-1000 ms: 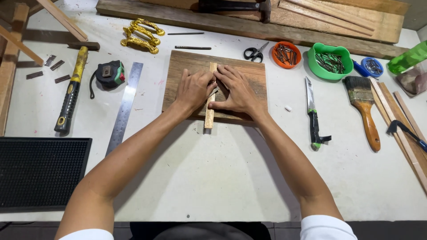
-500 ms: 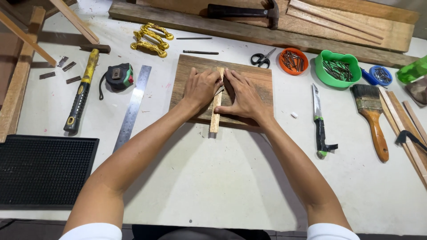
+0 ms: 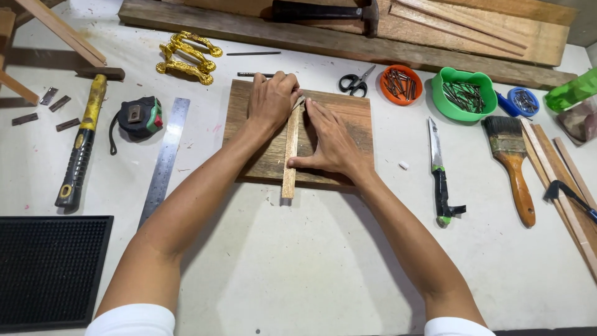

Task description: Measure and mark wood strips on a workbench.

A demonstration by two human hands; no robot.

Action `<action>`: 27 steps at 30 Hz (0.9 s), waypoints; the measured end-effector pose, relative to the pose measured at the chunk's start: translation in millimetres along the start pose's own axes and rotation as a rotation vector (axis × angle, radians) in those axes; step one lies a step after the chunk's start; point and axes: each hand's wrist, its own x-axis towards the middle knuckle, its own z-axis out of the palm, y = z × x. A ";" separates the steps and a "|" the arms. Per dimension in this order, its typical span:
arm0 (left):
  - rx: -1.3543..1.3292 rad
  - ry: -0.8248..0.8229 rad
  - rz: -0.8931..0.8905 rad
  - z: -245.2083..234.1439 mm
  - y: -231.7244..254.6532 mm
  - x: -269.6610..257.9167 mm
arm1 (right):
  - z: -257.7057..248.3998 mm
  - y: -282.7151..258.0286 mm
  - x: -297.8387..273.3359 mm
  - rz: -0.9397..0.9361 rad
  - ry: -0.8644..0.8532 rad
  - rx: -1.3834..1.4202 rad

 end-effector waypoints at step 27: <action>0.086 0.038 0.104 -36.1 26.7 -53.5 | 1.6 -0.4 -3.2 0.001 -0.022 -0.049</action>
